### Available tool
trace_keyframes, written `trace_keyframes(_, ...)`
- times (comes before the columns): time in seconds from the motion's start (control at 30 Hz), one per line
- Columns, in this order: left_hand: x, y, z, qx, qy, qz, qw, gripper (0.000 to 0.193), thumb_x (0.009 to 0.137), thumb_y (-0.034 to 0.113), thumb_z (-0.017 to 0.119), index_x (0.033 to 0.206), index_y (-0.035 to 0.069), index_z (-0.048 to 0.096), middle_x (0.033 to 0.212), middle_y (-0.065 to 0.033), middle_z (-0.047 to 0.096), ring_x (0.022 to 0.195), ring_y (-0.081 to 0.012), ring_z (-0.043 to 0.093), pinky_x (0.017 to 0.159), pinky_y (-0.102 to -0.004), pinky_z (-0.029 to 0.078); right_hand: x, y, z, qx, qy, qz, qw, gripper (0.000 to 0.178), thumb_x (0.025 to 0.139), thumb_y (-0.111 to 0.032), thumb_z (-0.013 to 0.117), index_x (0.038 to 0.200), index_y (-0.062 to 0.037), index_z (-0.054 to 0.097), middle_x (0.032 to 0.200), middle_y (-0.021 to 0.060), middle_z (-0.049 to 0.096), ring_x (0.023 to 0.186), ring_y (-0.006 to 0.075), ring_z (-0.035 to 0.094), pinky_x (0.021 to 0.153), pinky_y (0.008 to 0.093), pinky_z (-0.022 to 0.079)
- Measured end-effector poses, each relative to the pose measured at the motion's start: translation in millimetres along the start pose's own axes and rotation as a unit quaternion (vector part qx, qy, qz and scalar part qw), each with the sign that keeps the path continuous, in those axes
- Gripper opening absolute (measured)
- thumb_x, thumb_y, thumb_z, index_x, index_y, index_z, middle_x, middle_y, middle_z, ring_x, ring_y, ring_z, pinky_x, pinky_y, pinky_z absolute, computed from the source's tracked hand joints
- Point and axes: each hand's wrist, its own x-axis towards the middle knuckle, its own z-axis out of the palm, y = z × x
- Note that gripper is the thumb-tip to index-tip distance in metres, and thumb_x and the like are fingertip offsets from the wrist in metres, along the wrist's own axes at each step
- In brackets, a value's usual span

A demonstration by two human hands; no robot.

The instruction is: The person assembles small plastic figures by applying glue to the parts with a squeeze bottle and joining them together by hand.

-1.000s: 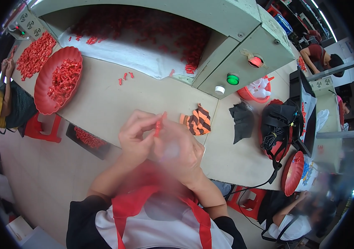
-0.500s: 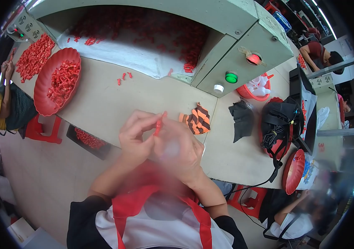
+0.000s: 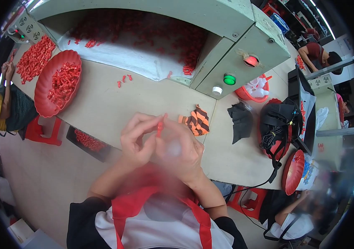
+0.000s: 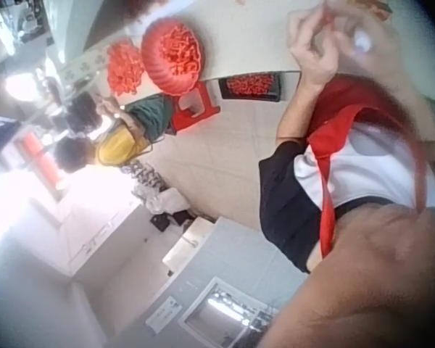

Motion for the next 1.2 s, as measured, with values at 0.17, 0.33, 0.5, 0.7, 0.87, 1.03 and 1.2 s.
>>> trace_keyframes(0.17, -7.2, 13.6, -15.2, 0.096, 0.001, 0.007, 0.995, 0.038, 0.074, -0.005, 0.048, 0.111, -0.007, 0.058, 0.103, -0.0162, 0.052, 0.093, -0.0227, 0.058, 0.081, -0.0304, 0.048, 2.9, -12.6, 4.1, 0.033, -0.032, 0.013, 0.999, 0.046, 0.070, -0.003, 0.071, 0.113, -0.0030, 0.054, 0.086, 0.0096, 0.060, 0.063, 0.0160, 0.058, 0.055, 0.0295, 0.048)
trace_keyframes(0.33, -2.1, 7.1, -8.2, 0.124, -0.002, 0.026, 0.992, 0.035, 0.074, -0.003, 0.056, 0.108, -0.002, 0.061, 0.094, -0.0130, 0.060, 0.090, -0.0228, 0.059, 0.079, -0.0311, 0.047, -10.3, -5.1, 7.3, -0.025, 0.004, 0.054, 0.998, 0.037, 0.068, 0.005, 0.067, 0.104, 0.0007, 0.059, 0.091, 0.0099, 0.064, 0.061, 0.0105, 0.055, 0.061, 0.0231, 0.047)
trace_keyframes(0.5, -21.4, 4.2, -13.9, 0.078, 0.045, 0.047, 0.995, 0.035, 0.077, -0.002, 0.058, 0.112, 0.000, 0.060, 0.097, -0.0117, 0.059, 0.090, -0.0239, 0.058, 0.080, -0.0316, 0.046, -22.0, -1.8, 18.1, 0.010, -0.040, 0.060, 0.997, 0.035, 0.071, 0.009, 0.062, 0.105, 0.0037, 0.056, 0.089, 0.0104, 0.063, 0.062, 0.0099, 0.055, 0.061, 0.0202, 0.046)
trace_keyframes(0.7, -25.1, -2.8, -24.6, 0.048, 0.055, 0.028, 0.997, 0.035, 0.079, -0.003, 0.057, 0.114, 0.001, 0.058, 0.099, -0.0101, 0.057, 0.092, -0.0219, 0.058, 0.080, -0.0292, 0.045, -19.7, -3.8, 31.9, 0.060, -0.061, 0.124, 0.989, 0.036, 0.071, 0.009, 0.061, 0.106, 0.0036, 0.055, 0.093, 0.0114, 0.062, 0.061, 0.0107, 0.055, 0.058, 0.0216, 0.046)
trace_keyframes(0.87, -24.8, -9.9, -29.4, 0.036, 0.066, 0.015, 0.997, 0.036, 0.079, -0.005, 0.055, 0.114, 0.001, 0.059, 0.099, -0.0097, 0.057, 0.091, -0.0212, 0.058, 0.080, -0.0287, 0.046, -13.4, -7.2, 32.3, 0.005, -0.108, 0.116, 0.987, 0.037, 0.074, 0.004, 0.065, 0.110, 0.0046, 0.056, 0.093, 0.0139, 0.062, 0.079, 0.0185, 0.060, 0.071, 0.0266, 0.050)
trace_keyframes(1.03, -25.3, -13.5, -30.5, 0.036, 0.068, 0.016, 0.997, 0.036, 0.079, -0.006, 0.056, 0.114, 0.002, 0.059, 0.099, -0.0094, 0.057, 0.091, -0.0207, 0.057, 0.079, -0.0282, 0.046, -12.2, -14.2, 36.0, 0.016, -0.101, 0.156, 0.982, 0.035, 0.074, 0.004, 0.066, 0.108, 0.0055, 0.057, 0.092, 0.0139, 0.062, 0.078, 0.0179, 0.060, 0.071, 0.0272, 0.050)
trace_keyframes(1.2, -24.9, -14.2, -29.4, 0.042, 0.065, 0.011, 0.997, 0.036, 0.079, -0.006, 0.057, 0.114, 0.002, 0.059, 0.099, -0.0093, 0.057, 0.092, -0.0205, 0.057, 0.079, -0.0281, 0.046, -11.2, -12.7, 36.1, 0.011, -0.093, 0.127, 0.988, 0.035, 0.073, 0.004, 0.066, 0.107, 0.0055, 0.058, 0.092, 0.0137, 0.062, 0.078, 0.0181, 0.060, 0.070, 0.0274, 0.050)
